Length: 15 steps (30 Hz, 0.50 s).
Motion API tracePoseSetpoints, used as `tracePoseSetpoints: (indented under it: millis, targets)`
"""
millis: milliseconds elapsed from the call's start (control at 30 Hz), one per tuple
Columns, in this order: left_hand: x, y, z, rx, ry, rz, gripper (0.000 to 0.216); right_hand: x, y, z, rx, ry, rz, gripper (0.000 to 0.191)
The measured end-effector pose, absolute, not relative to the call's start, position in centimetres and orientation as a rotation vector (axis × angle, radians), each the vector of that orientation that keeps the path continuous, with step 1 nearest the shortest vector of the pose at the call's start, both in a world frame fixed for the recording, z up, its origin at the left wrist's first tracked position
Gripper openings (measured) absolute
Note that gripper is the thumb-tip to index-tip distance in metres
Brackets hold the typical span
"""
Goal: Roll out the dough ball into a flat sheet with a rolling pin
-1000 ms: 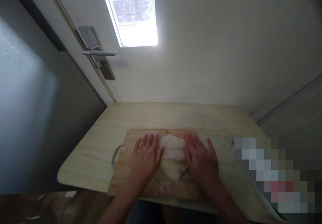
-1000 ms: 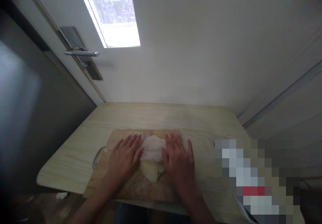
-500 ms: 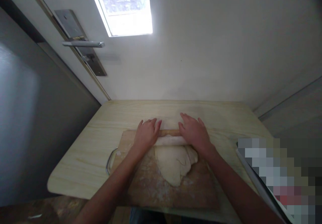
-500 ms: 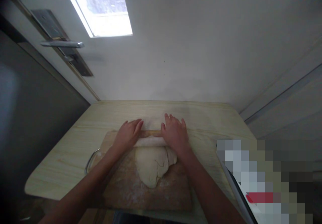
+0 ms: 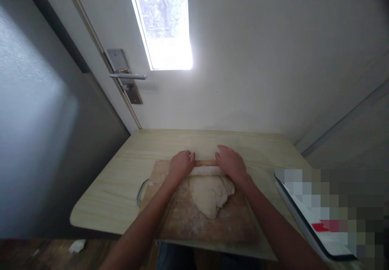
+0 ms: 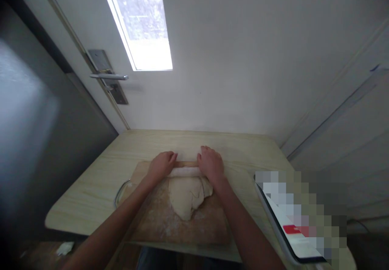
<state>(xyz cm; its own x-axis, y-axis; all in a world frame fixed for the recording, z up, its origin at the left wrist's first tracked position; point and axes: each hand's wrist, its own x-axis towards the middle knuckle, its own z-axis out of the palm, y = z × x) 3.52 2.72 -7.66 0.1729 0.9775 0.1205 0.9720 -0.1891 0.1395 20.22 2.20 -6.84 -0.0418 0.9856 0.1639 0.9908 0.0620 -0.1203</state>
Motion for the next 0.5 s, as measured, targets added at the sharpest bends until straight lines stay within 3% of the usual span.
tracePoseSetpoints:
  millis: [267, 500]
  targets:
    - [3.5, -3.9, -7.2, 2.595, 1.873, 0.455, 0.034, 20.6, -3.9, -7.5, -1.882, -2.187, -0.055, 0.04]
    - [3.1, -7.4, -7.9, 2.664, 1.865, 0.439, 0.04, 21.0, -7.6, -8.8, -1.776, -2.166, -0.069, 0.038]
